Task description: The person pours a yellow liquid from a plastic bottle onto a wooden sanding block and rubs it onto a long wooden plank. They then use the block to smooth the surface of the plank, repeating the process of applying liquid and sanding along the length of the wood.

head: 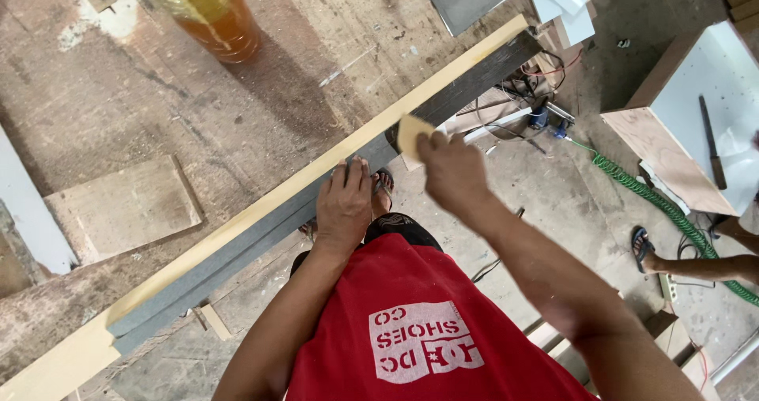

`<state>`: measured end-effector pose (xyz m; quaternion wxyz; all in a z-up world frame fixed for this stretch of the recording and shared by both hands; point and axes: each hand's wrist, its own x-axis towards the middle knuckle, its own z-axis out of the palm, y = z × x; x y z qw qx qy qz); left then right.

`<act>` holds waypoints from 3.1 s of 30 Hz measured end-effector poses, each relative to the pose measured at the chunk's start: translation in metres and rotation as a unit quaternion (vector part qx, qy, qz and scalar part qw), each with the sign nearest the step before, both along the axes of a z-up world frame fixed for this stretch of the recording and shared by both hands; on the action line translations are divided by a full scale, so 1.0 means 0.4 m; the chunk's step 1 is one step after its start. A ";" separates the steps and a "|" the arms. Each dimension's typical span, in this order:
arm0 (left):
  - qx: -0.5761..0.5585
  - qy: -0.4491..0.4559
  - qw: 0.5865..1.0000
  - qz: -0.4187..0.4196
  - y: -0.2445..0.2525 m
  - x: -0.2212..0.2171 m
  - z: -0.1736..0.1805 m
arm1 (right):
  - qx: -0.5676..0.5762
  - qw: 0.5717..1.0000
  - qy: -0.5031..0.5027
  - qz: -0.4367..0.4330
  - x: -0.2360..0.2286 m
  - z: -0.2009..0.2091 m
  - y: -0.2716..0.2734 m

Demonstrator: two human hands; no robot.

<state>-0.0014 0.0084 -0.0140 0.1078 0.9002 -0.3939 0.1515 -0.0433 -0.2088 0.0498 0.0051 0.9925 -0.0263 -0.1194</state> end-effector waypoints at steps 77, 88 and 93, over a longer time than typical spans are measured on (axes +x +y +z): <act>-0.028 -0.031 0.998 0.041 0.187 -0.033 0.015 | 0.007 0.962 -0.208 0.177 -0.089 -0.092 0.123; -0.040 -0.031 0.998 0.038 0.195 -0.028 0.017 | -0.039 0.968 -0.218 0.120 -0.065 -0.115 0.121; -0.036 -0.020 0.998 0.044 0.196 -0.036 0.000 | 0.017 0.979 -0.138 0.151 -0.135 -0.087 0.193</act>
